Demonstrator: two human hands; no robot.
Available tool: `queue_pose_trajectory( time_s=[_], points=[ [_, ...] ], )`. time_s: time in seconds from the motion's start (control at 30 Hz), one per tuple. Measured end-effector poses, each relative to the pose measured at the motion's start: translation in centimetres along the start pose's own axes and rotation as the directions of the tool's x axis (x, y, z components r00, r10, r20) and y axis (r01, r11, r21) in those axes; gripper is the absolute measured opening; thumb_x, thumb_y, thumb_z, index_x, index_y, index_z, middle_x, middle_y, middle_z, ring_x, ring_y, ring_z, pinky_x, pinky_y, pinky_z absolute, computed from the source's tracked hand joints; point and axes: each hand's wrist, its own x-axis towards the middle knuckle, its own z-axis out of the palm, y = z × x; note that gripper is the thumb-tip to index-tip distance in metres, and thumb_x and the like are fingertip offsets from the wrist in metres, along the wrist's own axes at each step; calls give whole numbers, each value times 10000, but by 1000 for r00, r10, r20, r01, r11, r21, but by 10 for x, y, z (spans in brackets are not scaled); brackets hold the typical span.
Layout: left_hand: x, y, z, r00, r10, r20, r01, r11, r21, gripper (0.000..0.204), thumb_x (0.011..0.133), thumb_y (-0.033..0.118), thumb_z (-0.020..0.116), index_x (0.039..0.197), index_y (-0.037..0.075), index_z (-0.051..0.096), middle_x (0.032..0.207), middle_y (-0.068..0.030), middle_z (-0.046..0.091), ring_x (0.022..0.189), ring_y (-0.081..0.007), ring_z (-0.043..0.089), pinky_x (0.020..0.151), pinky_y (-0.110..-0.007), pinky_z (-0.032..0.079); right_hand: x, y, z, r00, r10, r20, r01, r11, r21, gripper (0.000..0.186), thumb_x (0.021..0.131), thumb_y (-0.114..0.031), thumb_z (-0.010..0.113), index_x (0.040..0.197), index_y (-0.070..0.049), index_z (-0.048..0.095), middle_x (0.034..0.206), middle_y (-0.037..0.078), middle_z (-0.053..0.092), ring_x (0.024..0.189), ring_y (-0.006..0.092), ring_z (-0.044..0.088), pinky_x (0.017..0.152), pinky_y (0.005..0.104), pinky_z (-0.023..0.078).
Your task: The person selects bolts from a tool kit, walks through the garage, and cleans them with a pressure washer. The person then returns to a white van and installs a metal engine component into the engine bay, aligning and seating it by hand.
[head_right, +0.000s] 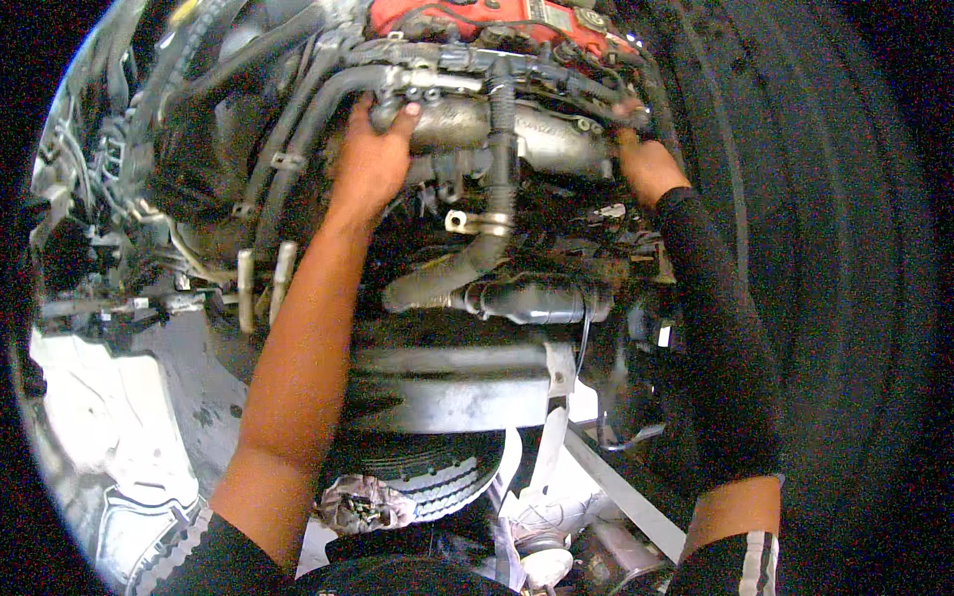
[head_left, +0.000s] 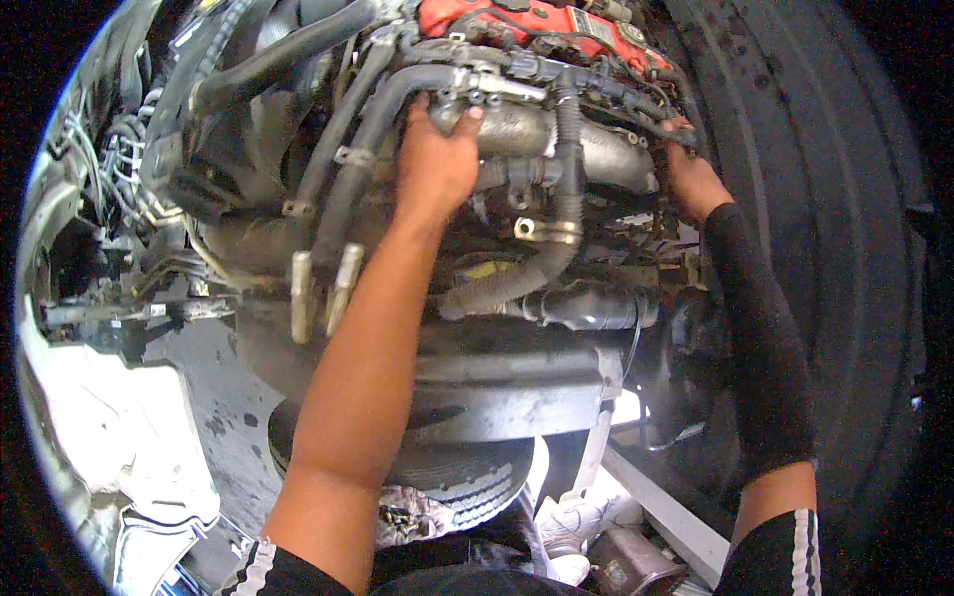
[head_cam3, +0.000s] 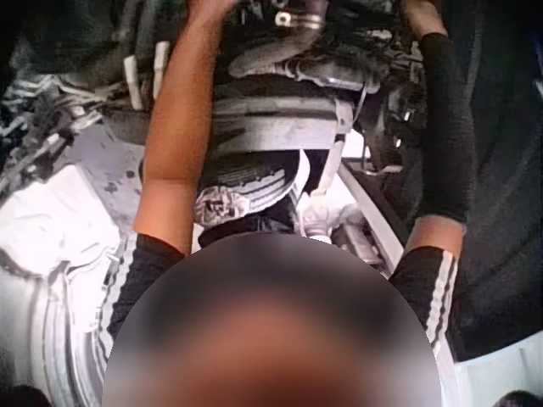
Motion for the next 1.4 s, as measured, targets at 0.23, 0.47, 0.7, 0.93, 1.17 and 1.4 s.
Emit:
queue_pose_trajectory(
  time_s=[0.23,0.47,0.7,0.93,1.17,1.4],
  points=[
    [1,-1,4,999,-43,23,44,998,-48,807,1022,383,643,1626,-21,293,1516,-342,521,1420,-471,516,1220,-485,375,11,6,14,979,128,157,-149,981,128,1046,934,-865,421,1585,-48,435,1389,252,589,1169,327,538,960,421,418],
    [7,-9,7,1000,13,-9,-13,999,-32,718,1051,398,533,1626,23,323,1471,-336,565,1377,-486,550,1210,-509,389,38,47,41,984,112,135,-151,934,323,1010,895,-873,539,1520,-80,522,1132,137,702,815,210,602,640,413,469],
    [12,-16,13,995,-17,-94,7,994,-109,683,1044,390,569,1567,-14,399,1533,-307,519,1414,-448,526,1208,-490,392,27,26,44,994,106,-37,-77,887,455,1002,964,-792,509,1624,-59,332,1353,186,635,1196,341,600,1040,409,431],
    [15,-14,11,995,-98,5,98,990,-104,754,1030,434,591,1515,-109,393,1501,-345,531,1391,-451,552,1186,-490,425,16,13,40,976,185,113,-216,885,412,784,1098,-654,345,1706,-182,192,1512,320,530,1414,416,520,1209,427,334],
    [9,-14,9,998,44,-34,-50,982,-181,982,923,401,806,1526,-161,273,1526,-353,498,1441,-429,502,1230,-420,363,33,37,49,997,-81,16,81,997,2,727,1107,-565,281,1705,-230,39,1410,371,542,1253,520,577,1105,513,418],
    [7,-13,9,997,-40,-71,32,992,-118,1011,854,372,886,1499,-158,316,1497,-332,525,1384,-413,546,1201,-419,394,23,27,48,988,35,149,-75,960,271,1082,975,-800,482,1715,-141,45,1694,195,303,1463,368,394,1134,474,401]
  ],
)
